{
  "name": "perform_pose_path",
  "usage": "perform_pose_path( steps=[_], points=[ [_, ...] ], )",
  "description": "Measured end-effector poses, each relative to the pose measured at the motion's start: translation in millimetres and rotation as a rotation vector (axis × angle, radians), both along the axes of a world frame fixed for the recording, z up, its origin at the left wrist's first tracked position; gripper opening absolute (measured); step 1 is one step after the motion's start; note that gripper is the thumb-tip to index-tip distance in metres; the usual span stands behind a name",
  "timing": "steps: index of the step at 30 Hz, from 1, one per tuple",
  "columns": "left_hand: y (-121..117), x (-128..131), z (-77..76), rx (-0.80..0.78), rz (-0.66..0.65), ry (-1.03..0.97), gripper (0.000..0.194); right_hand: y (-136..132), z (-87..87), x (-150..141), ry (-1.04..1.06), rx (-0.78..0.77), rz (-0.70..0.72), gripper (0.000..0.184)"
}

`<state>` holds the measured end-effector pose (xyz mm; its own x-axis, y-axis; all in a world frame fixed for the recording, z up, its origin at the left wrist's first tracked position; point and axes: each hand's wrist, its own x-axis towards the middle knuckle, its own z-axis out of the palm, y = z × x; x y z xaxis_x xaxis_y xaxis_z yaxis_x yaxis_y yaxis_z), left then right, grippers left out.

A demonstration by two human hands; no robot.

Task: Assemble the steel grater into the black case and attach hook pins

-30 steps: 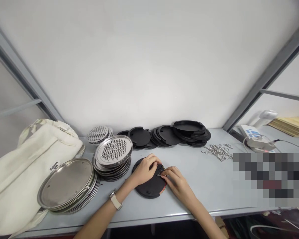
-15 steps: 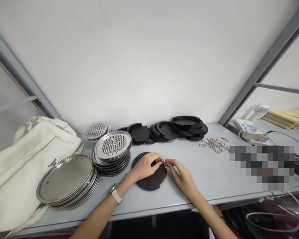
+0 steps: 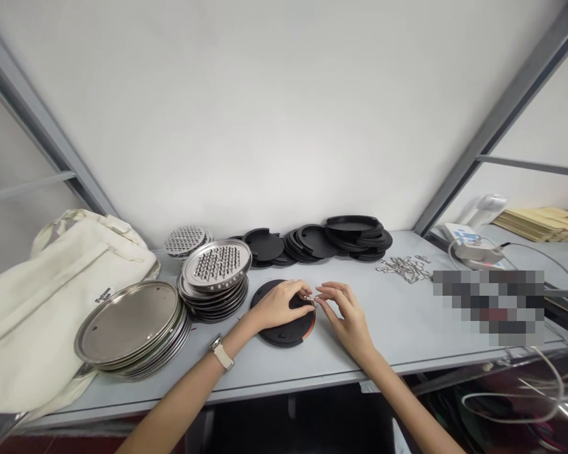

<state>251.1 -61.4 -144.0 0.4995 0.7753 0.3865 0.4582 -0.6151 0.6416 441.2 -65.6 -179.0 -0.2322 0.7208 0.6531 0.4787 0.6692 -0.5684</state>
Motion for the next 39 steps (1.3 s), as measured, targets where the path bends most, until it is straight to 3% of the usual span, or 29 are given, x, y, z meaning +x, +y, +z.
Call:
perform_pose_path(
  steps=[5,13,22,28,39],
  points=[
    [-0.3,-0.3,1.8,-0.041,-0.022,0.01,0.01,-0.8,-2.2,0.1,-0.007,0.028,-0.008,0.016],
    [1.7,-0.8,0.1,0.019,-0.04,-0.01,0.015,-1.6,-1.4,-1.5,0.045,-0.003,0.007,0.017],
    [0.7,3.7,0.0,-0.033,0.01,-0.068,0.017,-2.9,2.9,-3.2,0.033,-0.063,0.043,0.011],
    [0.6,5.1,0.0,-0.063,0.022,-0.132,0.015,-2.3,2.6,0.6,0.066,-0.22,0.088,0.018],
    [2.0,4.6,0.6,-0.048,0.086,-0.182,0.016,-2.4,-4.4,-1.9,-0.035,-0.162,0.064,0.028]
  ],
)
